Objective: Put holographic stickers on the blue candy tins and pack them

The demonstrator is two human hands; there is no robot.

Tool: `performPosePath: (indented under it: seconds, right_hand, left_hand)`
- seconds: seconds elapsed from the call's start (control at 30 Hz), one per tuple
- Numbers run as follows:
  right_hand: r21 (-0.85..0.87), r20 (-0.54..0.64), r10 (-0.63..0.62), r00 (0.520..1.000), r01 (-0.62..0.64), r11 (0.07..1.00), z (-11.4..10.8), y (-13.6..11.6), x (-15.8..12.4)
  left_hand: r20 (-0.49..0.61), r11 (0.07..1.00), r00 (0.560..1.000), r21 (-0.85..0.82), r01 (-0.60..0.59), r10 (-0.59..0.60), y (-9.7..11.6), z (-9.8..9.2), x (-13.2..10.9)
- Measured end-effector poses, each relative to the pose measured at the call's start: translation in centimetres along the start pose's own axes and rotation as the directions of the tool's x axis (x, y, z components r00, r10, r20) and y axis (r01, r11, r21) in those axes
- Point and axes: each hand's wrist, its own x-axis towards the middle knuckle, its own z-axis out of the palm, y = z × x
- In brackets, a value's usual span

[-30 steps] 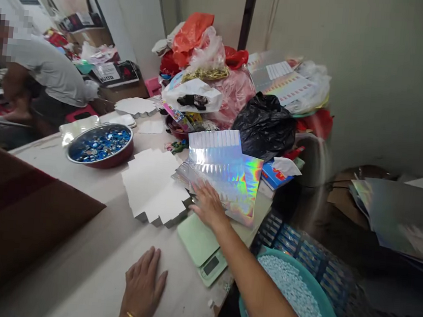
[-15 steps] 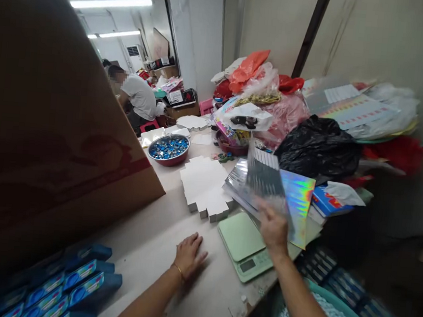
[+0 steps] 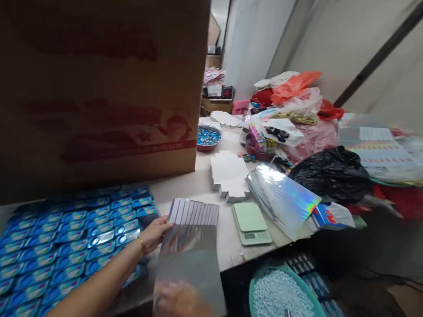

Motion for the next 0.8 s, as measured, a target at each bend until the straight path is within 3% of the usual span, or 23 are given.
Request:
performPosePath:
  seconds: [0.07,0.17,0.23,0.27,0.33,0.43,0.53,0.6,0.7,0.8]
  right_hand:
    - [-0.034,-0.102,0.058,0.993,-0.062,0.997,-4.6,0.5,2.3]
    - [-0.044,-0.34,0.137,0.93,-0.161,0.986,-9.6,2.6,6.6]
    - [0.088,-0.495,0.292,0.819,-0.286,0.954,-10.6,4.4,9.1]
    - [0.217,-0.513,0.403,0.758,-0.34,0.915,-10.4,5.2,10.0]
    - [0.512,-0.391,0.59,0.707,-0.365,0.777,-9.1,6.4,11.3]
    - [0.8,-0.142,0.619,0.772,-0.279,0.531,-6.6,6.0,12.6]
    - [0.889,-0.12,0.632,0.766,-0.201,0.412,-5.0,3.4,13.8]
    - [0.897,-0.144,0.652,0.744,-0.179,0.403,-4.6,1.0,14.5]
    - [0.88,-0.2,0.597,0.777,-0.127,0.458,-4.6,-2.5,15.6]
    - [0.837,-0.25,0.488,0.837,-0.066,0.543,-4.3,-5.9,16.8]
  left_hand:
    - [0.013,0.993,0.997,-0.092,-0.074,0.075,0.3,-0.5,-2.2]
    - [0.025,0.967,0.989,-0.214,-0.139,0.147,2.0,-1.2,-5.7]
    - [0.014,0.949,0.983,-0.262,-0.175,0.185,3.3,-2.1,-8.0]
    - [0.004,0.941,0.979,-0.278,-0.193,0.202,3.7,-2.7,-9.0]
    - [-0.027,0.926,0.973,-0.299,-0.228,0.231,4.3,-4.0,-10.9]
    - [-0.094,0.918,0.964,-0.293,-0.266,0.249,4.7,-6.1,-13.3]
    - [-0.272,0.892,0.906,-0.229,-0.389,0.325,5.0,-8.3,-15.2]
    - [-0.415,0.855,0.81,-0.129,-0.503,0.414,5.3,-10.0,-16.4]
    - [-0.517,0.8,0.667,0.06,-0.597,0.536,5.6,-12.5,-17.9]
    - [-0.517,0.761,0.604,0.156,-0.629,0.606,5.8,-14.7,-19.4]
